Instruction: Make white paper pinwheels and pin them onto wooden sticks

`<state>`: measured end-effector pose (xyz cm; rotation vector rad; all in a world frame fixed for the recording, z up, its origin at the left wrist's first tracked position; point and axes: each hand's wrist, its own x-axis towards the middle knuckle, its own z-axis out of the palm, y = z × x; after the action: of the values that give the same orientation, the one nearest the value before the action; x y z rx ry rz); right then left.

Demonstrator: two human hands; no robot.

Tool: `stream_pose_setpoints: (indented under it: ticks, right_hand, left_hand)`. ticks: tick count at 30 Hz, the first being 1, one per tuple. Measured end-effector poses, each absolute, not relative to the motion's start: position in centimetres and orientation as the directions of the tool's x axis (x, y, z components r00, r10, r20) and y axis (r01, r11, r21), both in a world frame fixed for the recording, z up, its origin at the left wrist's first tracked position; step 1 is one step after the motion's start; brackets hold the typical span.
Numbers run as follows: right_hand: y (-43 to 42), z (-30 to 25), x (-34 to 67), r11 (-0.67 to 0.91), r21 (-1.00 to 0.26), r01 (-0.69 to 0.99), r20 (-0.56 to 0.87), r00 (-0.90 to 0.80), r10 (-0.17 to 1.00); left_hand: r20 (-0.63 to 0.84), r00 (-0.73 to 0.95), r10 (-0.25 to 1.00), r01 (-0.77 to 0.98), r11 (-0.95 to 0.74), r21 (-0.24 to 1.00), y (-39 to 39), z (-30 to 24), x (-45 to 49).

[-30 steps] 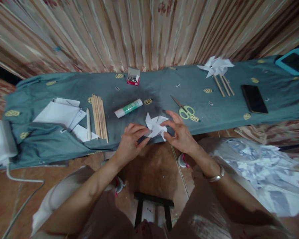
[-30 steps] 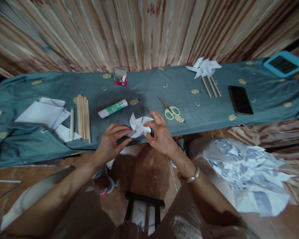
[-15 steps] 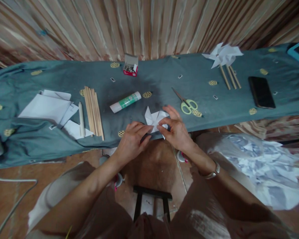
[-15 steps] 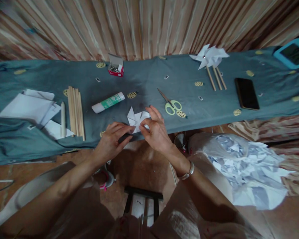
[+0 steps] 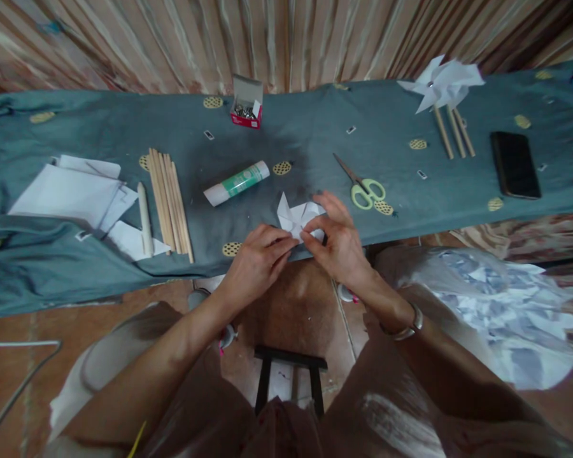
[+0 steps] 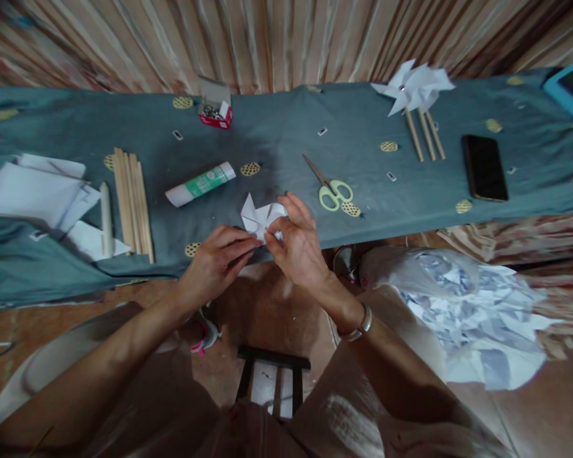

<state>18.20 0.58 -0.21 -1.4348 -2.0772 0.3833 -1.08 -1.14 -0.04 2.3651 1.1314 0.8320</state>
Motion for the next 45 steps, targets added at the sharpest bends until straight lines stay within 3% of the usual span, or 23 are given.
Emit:
stream_pose_setpoints:
  ticks: [18,30,45]
  right_hand:
    - [0.65,-0.41,18.41,0.373,-0.553,0.745,0.278,-0.257,0.925]
    - [0.53,-0.7,18.34,0.418,-0.572,0.706,0.355,-0.246,0.902]
    - [0.27,-0.57,18.36,0.406,-0.55,0.73,0.281,-0.296,0.913]
  left_hand:
    - [0.362,0.497,0.789,0.567,-0.611,0.552,-0.92,-0.17,-0.93]
    - [0.417,0.487,0.768,0.56,-0.641,0.525,-0.98,-0.46,-0.85]
    - [0.412,0.486,0.771,0.545,-0.636,0.547,-1.01,-0.48,-0.84]
